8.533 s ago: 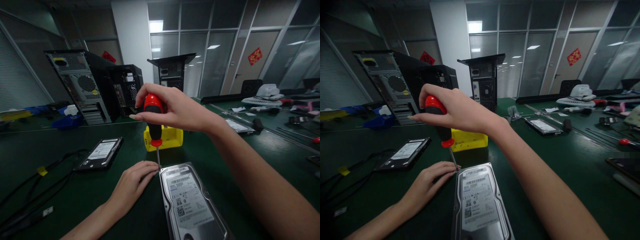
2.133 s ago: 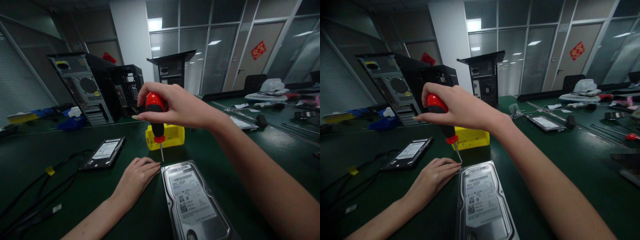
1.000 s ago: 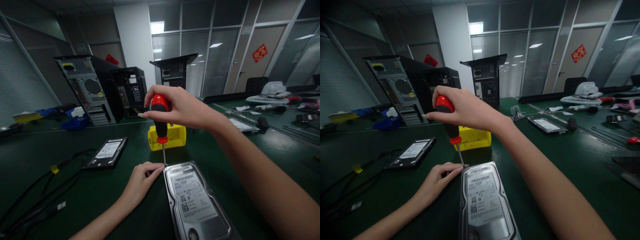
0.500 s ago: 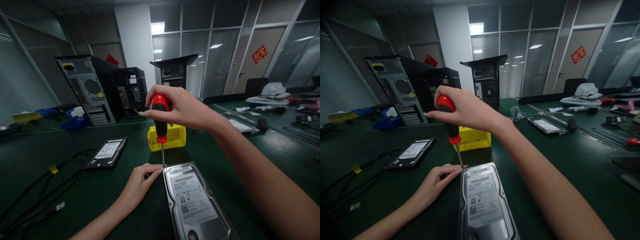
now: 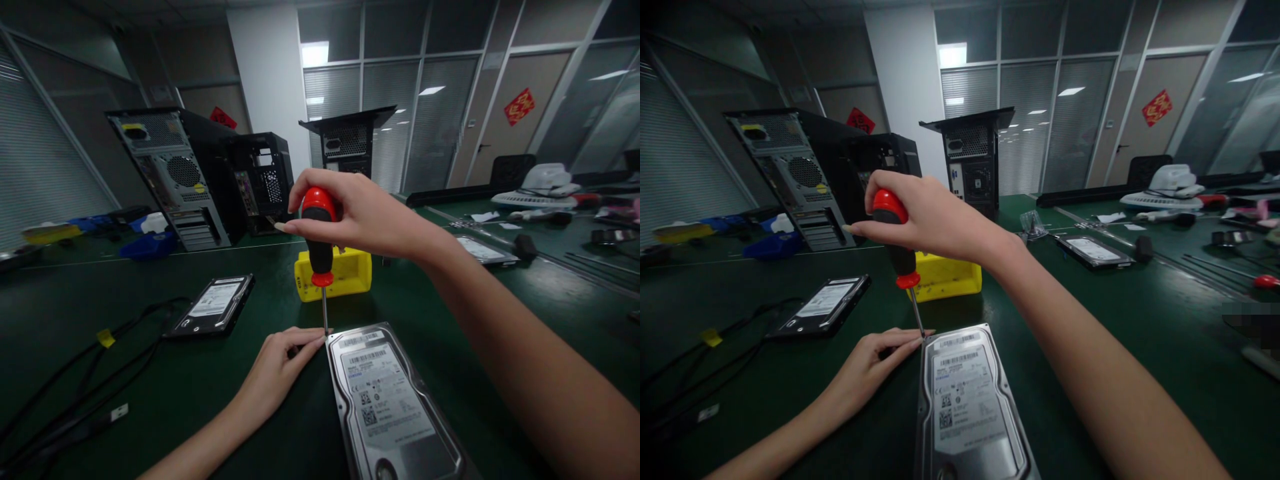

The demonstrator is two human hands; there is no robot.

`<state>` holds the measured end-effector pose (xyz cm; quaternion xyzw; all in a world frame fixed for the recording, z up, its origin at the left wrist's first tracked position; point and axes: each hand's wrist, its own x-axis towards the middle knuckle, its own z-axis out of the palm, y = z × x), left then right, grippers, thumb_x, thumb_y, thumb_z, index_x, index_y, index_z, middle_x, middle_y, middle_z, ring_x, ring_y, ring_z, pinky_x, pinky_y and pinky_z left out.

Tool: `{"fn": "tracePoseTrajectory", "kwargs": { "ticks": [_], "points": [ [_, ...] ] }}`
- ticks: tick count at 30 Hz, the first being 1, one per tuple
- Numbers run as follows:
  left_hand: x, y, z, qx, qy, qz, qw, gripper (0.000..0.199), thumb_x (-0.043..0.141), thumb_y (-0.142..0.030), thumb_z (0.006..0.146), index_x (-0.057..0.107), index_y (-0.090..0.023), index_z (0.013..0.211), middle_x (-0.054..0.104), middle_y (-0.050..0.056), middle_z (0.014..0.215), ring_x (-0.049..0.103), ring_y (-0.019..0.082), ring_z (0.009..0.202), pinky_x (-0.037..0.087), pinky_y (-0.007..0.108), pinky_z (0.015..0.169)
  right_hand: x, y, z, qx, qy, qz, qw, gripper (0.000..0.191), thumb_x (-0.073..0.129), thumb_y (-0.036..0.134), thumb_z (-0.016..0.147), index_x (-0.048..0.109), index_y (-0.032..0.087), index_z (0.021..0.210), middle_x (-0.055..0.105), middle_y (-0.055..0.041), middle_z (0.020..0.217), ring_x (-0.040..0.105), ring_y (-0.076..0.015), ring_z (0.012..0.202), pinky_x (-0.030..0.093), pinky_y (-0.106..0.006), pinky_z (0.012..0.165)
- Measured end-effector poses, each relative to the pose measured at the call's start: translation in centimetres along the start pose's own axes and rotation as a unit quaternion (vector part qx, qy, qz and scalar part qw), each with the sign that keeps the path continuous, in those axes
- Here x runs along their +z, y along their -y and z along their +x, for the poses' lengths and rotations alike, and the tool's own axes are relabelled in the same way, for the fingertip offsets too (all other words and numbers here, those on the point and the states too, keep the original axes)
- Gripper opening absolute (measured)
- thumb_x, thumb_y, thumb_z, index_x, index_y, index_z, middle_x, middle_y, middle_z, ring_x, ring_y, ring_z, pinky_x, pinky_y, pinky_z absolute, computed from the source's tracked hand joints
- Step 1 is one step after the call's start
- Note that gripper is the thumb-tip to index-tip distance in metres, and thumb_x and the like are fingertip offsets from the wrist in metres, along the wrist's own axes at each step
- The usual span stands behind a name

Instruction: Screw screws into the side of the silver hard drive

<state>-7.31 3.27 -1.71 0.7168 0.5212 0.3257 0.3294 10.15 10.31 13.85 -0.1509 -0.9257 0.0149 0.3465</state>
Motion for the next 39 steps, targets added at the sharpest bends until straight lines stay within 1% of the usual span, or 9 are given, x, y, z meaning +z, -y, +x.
{"fn": "tracePoseTrajectory", "kwargs": {
  "ticks": [6,11,15,20,28,39],
  "points": [
    [-0.04,-0.05,-0.11,0.003,0.003,0.005,1.0,0.026,0.052,-0.033,0.09,0.067,-0.028,0.11,0.067,0.0,0.117,0.061,0.02,0.107,0.045,0.031,0.094,0.07,-0.13,0.0,-0.002,-0.003,0.013,1.0,0.03,0.054,0.039,0.086,0.056,0.012,0.099,0.056,-0.0021,0.092,0.05,-0.0091,0.079,0.045,-0.025,0.071],
    [0.0,-0.06,-0.21,-0.01,-0.01,-0.011,1.0,0.027,0.051,-0.036,0.09,0.068,-0.028,0.109,0.068,-0.001,0.116,0.06,0.019,0.11,0.043,0.031,0.098,0.22,-0.08,0.07,-0.003,0.005,0.018,1.0,0.031,0.053,0.039,0.087,0.054,0.012,0.102,0.056,-0.0031,0.095,0.052,-0.0109,0.083,0.045,-0.027,0.074],
    [0.07,-0.15,-0.17,-0.021,-0.016,-0.017,0.999,0.027,0.052,-0.036,0.089,0.069,-0.026,0.108,0.069,0.0,0.114,0.062,0.02,0.108,0.045,0.031,0.096,0.22,0.06,0.14,0.0,0.009,0.011,1.0,0.032,0.053,0.04,0.087,0.054,0.012,0.103,0.056,-0.0029,0.095,0.052,-0.0105,0.083,0.045,-0.027,0.074],
    [0.02,-0.34,-0.11,-0.019,-0.013,-0.007,1.0,0.028,0.051,-0.036,0.089,0.069,-0.025,0.109,0.069,0.002,0.113,0.063,0.021,0.106,0.046,0.033,0.094,0.05,0.15,0.09,-0.001,0.005,0.008,1.0,0.03,0.054,0.038,0.087,0.054,0.012,0.101,0.057,-0.0027,0.095,0.052,-0.0101,0.082,0.045,-0.026,0.074],
    [0.08,-0.31,-0.21,-0.023,-0.014,-0.008,1.0,0.029,0.051,-0.036,0.089,0.069,-0.024,0.109,0.069,0.002,0.114,0.063,0.021,0.105,0.047,0.032,0.094,0.03,0.14,0.0,-0.003,0.002,0.017,1.0,0.028,0.054,0.038,0.086,0.055,0.013,0.099,0.057,-0.0032,0.095,0.052,-0.0107,0.082,0.045,-0.027,0.073],
    [0.13,-0.09,-0.18,-0.019,-0.015,-0.003,1.0,0.028,0.051,-0.035,0.089,0.07,-0.023,0.107,0.07,0.002,0.111,0.063,0.02,0.105,0.046,0.032,0.095,0.16,0.08,0.03,-0.006,-0.003,0.008,1.0,0.029,0.055,0.038,0.086,0.056,0.012,0.099,0.057,-0.0021,0.092,0.051,-0.009,0.077,0.045,-0.025,0.07]
  ]
}}
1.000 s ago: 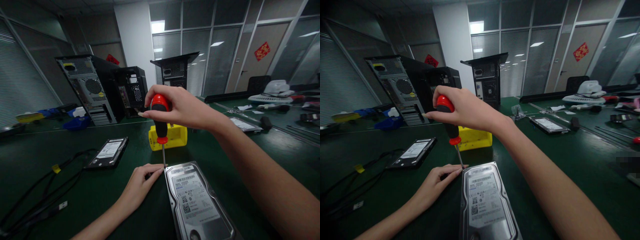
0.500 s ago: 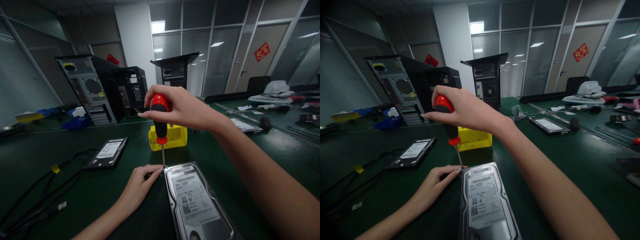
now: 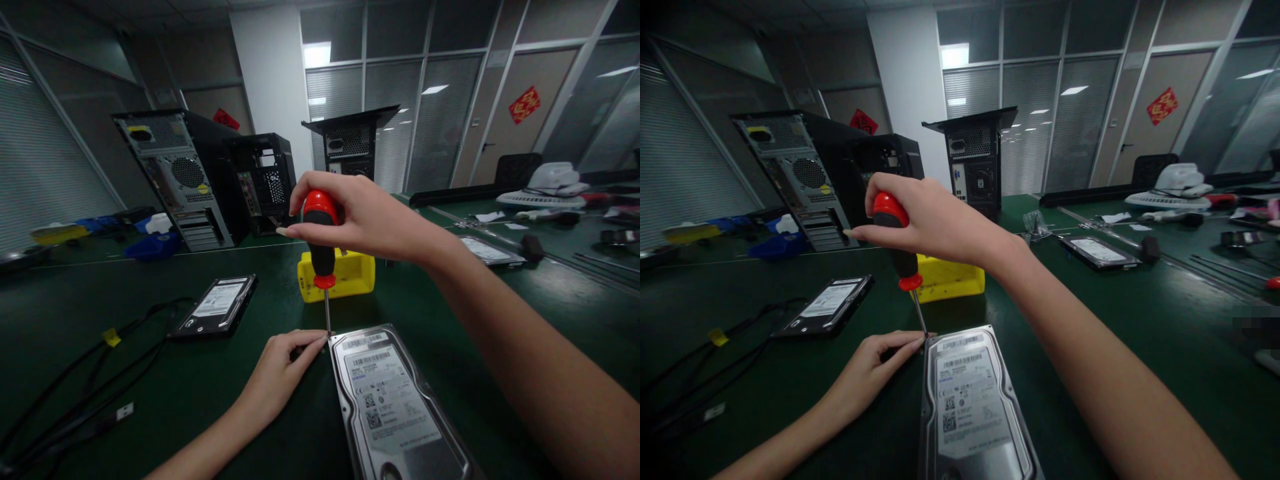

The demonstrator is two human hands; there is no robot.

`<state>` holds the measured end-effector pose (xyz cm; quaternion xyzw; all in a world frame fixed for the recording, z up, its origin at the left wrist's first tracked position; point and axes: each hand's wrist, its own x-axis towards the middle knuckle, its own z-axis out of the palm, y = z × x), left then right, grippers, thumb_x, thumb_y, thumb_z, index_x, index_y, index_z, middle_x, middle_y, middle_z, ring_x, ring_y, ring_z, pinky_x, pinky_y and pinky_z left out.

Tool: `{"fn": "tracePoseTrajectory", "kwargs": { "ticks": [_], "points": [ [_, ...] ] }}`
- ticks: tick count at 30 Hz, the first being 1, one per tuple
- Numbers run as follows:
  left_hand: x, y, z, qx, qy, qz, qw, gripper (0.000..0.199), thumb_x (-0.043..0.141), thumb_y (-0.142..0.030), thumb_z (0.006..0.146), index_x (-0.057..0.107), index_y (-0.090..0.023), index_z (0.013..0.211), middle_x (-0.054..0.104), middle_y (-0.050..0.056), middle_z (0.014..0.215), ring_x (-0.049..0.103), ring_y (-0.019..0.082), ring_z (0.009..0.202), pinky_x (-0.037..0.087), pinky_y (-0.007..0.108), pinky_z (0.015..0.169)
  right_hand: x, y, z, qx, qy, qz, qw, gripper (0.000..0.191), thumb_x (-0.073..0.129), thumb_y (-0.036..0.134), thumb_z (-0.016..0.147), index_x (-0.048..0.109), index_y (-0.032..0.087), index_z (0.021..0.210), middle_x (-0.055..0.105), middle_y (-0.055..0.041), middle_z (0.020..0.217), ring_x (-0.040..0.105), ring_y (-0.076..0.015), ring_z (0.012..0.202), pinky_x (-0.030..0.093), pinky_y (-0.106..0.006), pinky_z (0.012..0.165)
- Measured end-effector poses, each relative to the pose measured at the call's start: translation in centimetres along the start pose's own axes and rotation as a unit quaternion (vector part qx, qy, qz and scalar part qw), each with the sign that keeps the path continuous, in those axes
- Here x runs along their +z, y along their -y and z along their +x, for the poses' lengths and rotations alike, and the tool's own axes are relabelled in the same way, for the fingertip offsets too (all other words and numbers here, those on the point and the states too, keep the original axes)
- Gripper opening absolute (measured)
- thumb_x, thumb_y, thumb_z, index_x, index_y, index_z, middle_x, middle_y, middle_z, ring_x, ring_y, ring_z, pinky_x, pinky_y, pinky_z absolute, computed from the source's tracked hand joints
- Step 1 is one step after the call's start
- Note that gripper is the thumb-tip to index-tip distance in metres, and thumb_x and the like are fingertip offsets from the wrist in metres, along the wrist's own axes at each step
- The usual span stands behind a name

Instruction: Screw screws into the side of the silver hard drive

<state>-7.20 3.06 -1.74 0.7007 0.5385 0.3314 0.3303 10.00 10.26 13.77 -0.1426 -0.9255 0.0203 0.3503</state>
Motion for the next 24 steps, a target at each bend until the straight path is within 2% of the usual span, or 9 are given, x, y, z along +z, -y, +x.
{"fn": "tracePoseTrajectory", "kwargs": {
  "ticks": [7,24],
  "points": [
    [-0.02,-0.09,0.02,-0.008,-0.004,0.001,1.0,0.029,0.05,-0.036,0.088,0.071,-0.023,0.105,0.07,0.002,0.111,0.063,0.022,0.105,0.046,0.035,0.096,-0.02,-0.03,0.01,-0.005,-0.001,0.004,1.0,0.029,0.055,0.039,0.086,0.056,0.013,0.099,0.058,-0.0024,0.093,0.052,-0.0097,0.078,0.045,-0.025,0.07],
    [-0.08,-0.15,0.03,-0.001,0.001,-0.006,1.0,0.03,0.05,-0.036,0.089,0.069,-0.023,0.108,0.069,0.002,0.113,0.063,0.021,0.105,0.047,0.033,0.094,0.03,0.05,0.01,0.003,0.008,0.002,1.0,0.03,0.054,0.039,0.086,0.055,0.013,0.1,0.057,-0.0035,0.095,0.051,-0.0111,0.081,0.045,-0.027,0.073]
  ]
}}
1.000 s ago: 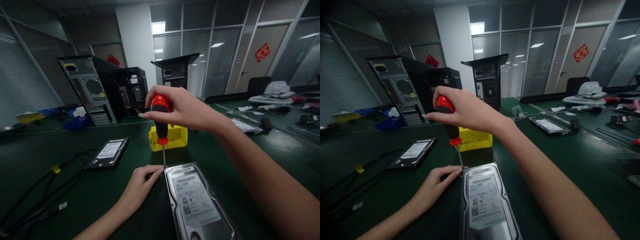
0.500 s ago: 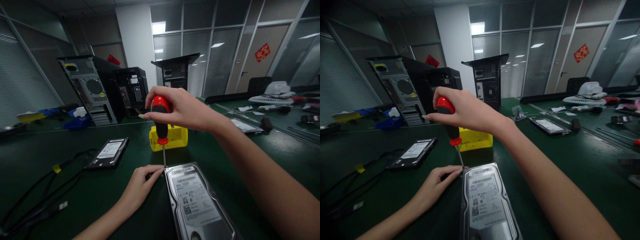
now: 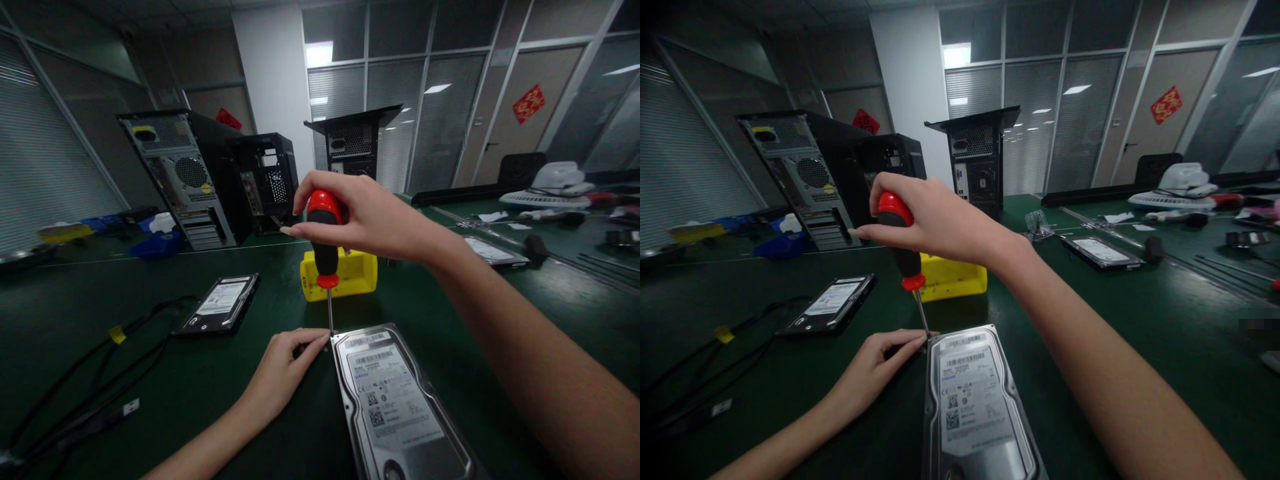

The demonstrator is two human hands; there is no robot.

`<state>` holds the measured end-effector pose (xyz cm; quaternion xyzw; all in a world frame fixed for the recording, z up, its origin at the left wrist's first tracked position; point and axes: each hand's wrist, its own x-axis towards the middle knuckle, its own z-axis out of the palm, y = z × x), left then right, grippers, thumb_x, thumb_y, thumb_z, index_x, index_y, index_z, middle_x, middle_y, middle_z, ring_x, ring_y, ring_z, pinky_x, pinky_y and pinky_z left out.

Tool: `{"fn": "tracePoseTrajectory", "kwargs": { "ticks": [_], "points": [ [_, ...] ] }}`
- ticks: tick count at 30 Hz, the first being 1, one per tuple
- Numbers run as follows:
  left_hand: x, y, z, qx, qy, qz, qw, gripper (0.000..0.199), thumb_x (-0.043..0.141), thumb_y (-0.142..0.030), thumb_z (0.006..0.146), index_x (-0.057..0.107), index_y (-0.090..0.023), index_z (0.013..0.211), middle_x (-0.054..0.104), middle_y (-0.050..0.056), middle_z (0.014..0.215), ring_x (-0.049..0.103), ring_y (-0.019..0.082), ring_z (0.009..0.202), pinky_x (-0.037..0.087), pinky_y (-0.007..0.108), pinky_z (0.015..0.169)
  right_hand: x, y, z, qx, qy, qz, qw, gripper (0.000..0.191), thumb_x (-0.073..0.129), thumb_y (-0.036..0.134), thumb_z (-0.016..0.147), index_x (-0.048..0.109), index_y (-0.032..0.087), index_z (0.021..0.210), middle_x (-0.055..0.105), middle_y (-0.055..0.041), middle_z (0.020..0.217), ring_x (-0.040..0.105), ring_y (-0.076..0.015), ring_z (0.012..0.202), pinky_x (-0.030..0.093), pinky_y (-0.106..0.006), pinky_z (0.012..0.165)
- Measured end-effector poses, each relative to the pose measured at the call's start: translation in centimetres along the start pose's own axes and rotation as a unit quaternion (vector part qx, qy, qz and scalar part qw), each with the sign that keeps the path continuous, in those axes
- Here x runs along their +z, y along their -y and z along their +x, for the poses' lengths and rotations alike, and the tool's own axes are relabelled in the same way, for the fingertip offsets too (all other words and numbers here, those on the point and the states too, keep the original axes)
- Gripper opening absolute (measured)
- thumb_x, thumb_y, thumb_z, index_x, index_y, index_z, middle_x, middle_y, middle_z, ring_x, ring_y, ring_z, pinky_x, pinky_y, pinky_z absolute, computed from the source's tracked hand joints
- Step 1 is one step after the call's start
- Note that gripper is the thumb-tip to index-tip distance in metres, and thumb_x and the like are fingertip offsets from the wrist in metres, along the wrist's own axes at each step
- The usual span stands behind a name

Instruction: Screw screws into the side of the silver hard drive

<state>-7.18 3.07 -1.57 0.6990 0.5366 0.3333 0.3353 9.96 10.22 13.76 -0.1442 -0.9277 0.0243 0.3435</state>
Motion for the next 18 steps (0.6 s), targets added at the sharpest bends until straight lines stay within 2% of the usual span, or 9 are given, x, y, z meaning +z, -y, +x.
{"fn": "tracePoseTrajectory", "kwargs": {
  "ticks": [18],
  "points": [
    [0.07,0.32,0.07,0.004,0.0,-0.004,1.0,0.03,0.051,-0.039,0.089,0.068,-0.025,0.11,0.069,0.001,0.112,0.064,0.021,0.104,0.048,0.031,0.092,0.13,0.05,0.05,-0.005,-0.01,-0.013,1.0,0.029,0.054,0.04,0.086,0.055,0.014,0.1,0.058,-0.0024,0.094,0.051,-0.0102,0.079,0.044,-0.025,0.071]
  ]
}}
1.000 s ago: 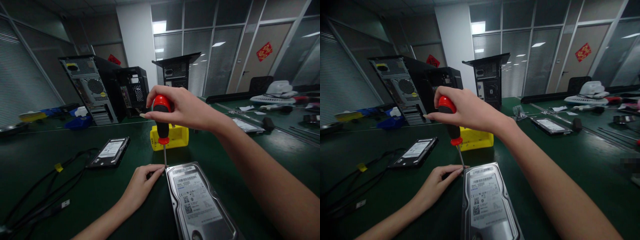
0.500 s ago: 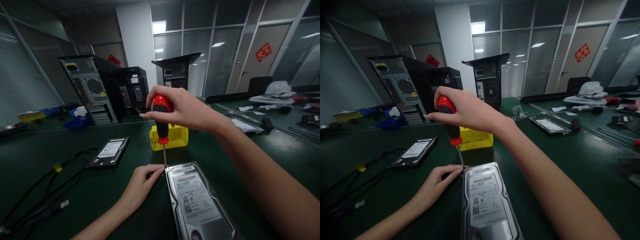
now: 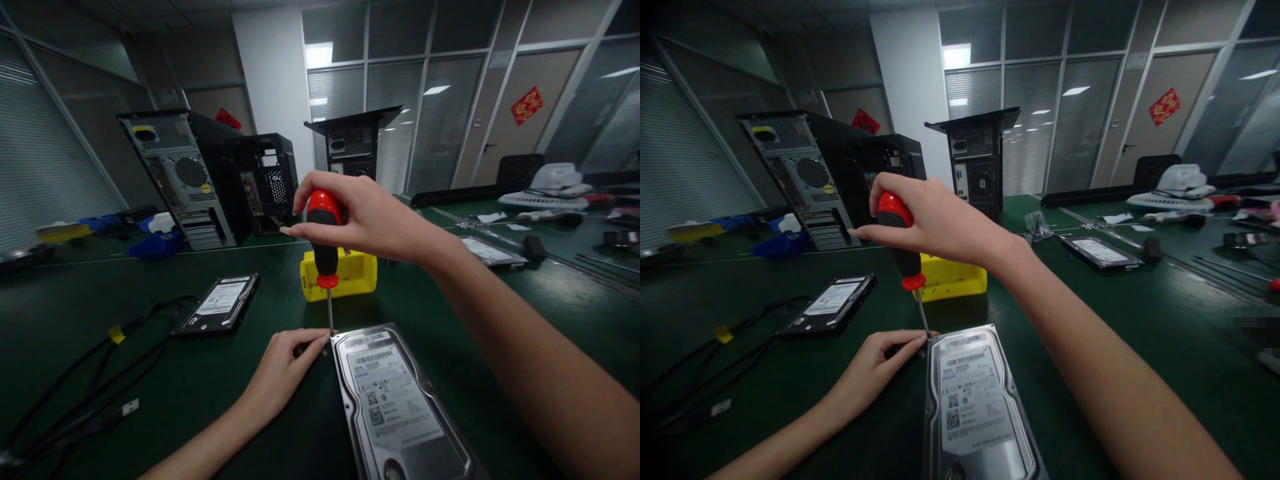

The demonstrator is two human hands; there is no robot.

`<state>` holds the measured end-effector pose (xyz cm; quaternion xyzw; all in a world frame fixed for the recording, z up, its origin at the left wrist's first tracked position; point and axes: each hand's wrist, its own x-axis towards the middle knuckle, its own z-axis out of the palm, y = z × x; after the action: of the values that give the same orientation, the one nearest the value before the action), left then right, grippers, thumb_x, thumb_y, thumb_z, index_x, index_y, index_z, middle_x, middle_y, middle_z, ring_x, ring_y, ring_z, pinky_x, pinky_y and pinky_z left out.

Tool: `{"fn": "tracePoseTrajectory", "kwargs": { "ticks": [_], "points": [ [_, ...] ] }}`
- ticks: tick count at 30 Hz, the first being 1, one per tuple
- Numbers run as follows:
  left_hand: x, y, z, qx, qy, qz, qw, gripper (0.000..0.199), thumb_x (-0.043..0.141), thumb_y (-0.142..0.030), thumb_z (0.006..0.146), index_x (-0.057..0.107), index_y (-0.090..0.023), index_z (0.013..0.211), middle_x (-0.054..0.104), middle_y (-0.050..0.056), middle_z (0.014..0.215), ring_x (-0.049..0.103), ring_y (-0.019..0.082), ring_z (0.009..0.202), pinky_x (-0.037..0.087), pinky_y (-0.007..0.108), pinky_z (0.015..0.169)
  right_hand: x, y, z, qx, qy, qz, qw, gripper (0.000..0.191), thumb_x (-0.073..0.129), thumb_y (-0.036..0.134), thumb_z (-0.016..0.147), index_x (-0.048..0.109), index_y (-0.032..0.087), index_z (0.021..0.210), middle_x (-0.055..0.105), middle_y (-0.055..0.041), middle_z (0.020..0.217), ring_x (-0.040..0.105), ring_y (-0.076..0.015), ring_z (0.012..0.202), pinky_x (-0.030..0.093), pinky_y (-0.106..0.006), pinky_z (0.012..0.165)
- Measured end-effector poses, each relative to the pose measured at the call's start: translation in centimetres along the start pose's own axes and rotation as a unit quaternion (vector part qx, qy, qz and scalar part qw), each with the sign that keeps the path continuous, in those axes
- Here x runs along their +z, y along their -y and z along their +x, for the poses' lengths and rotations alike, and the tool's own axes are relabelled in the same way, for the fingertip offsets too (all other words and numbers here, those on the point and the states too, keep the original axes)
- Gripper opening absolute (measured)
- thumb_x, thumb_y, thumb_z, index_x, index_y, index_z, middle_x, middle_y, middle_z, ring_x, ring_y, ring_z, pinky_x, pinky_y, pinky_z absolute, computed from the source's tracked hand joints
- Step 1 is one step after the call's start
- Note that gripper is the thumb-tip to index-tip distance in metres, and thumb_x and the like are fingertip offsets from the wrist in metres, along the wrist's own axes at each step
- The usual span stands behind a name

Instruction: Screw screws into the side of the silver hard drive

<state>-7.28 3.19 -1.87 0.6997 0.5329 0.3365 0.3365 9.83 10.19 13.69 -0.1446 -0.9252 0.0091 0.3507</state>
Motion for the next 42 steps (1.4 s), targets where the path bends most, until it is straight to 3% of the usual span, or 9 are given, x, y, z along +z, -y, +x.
{"fn": "tracePoseTrajectory", "kwargs": {
  "ticks": [9,13,22,42],
  "points": [
    [0.1,-0.6,0.0,-0.031,0.0,-0.011,0.999,0.033,0.052,-0.036,0.087,0.066,-0.021,0.113,0.069,0.003,0.114,0.063,0.021,0.103,0.049,0.031,0.088,0.0,0.0,0.0,-0.002,0.0,-0.002,1.0,0.029,0.054,0.039,0.086,0.054,0.013,0.1,0.058,-0.0025,0.094,0.052,-0.0098,0.079,0.044,-0.025,0.071],
    [0.4,-1.0,-0.1,-0.03,0.006,0.002,1.0,0.035,0.053,-0.038,0.086,0.067,-0.02,0.112,0.069,0.005,0.113,0.066,0.022,0.095,0.05,0.031,0.081,0.1,-0.1,0.0,-0.006,-0.005,-0.003,1.0,0.03,0.054,0.039,0.086,0.054,0.013,0.1,0.057,-0.0023,0.093,0.052,-0.0096,0.079,0.045,-0.025,0.071],
    [0.4,-1.0,0.0,-0.022,0.006,0.03,0.999,0.034,0.051,-0.037,0.087,0.068,-0.02,0.111,0.07,0.004,0.112,0.063,0.024,0.099,0.047,0.033,0.086,-0.1,0.1,-0.1,0.014,-0.006,0.004,1.0,0.032,0.056,0.04,0.084,0.055,0.012,0.101,0.057,-0.0017,0.092,0.051,-0.0091,0.077,0.044,-0.024,0.069],
    [0.5,-0.6,0.0,-0.032,0.012,0.016,0.999,0.036,0.051,-0.038,0.086,0.067,-0.02,0.114,0.071,0.005,0.107,0.063,0.024,0.095,0.048,0.034,0.084,0.0,-0.1,0.0,-0.013,-0.002,-0.012,1.0,0.033,0.055,0.041,0.085,0.053,0.012,0.1,0.056,-0.0016,0.091,0.052,-0.0094,0.078,0.045,-0.025,0.07]
  ]
}}
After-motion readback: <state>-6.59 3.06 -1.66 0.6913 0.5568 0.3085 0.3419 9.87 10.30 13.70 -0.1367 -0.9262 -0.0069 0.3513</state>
